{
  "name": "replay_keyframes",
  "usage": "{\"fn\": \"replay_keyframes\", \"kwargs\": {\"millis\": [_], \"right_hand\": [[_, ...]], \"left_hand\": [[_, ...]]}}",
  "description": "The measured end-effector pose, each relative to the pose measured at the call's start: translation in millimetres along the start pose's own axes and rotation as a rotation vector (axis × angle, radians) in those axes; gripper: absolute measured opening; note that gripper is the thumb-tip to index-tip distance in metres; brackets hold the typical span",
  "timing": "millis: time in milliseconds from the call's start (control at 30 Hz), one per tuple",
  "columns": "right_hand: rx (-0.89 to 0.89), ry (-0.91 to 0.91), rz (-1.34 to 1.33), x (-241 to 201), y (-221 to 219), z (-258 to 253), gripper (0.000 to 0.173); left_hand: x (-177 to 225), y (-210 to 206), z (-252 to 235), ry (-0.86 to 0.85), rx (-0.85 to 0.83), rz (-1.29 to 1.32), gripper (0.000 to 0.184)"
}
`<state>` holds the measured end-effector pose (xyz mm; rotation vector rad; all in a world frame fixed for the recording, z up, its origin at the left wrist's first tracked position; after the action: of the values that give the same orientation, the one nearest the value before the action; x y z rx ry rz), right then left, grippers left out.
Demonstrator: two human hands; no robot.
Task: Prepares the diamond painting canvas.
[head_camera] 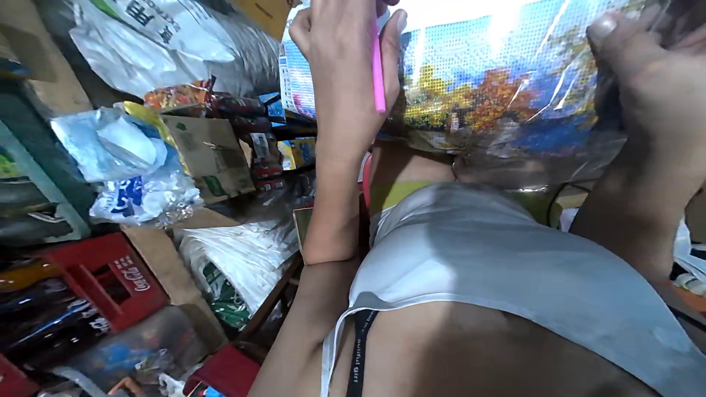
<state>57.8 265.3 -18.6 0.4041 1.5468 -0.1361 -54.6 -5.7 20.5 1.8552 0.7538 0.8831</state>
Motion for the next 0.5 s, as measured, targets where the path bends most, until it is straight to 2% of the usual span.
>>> {"fn": "replay_keyframes", "kwargs": {"millis": [333, 433, 500], "right_hand": [[-0.066, 0.062, -0.045, -8.0, -4.4, -1.4, 0.032], [-0.090, 0.088, -0.076, -8.0, -5.1, -2.1, 0.037], [-0.098, 0.088, -0.120, -11.1, -5.1, 0.0, 0.047]], "left_hand": [[-15.5, 0.2, -4.8, 0.030, 0.000, 0.029, 0.022], [-21.7, 4.3, -6.3, -0.022, -0.008, 0.124, 0.021], [-27.2, 11.0, -4.3, -0.054, -0.018, 0.273, 0.019]]}}
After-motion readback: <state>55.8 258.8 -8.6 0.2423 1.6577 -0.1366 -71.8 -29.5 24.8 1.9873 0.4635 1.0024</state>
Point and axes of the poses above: each hand's wrist, its own z-axis away from the middle knuckle, its own y-axis out of the back of the hand, x = y × z, the point moved 4 cm from there along -z, towards the middle knuckle, and after that the axes turned 14 degrees about -z, right-handed, at the moved point
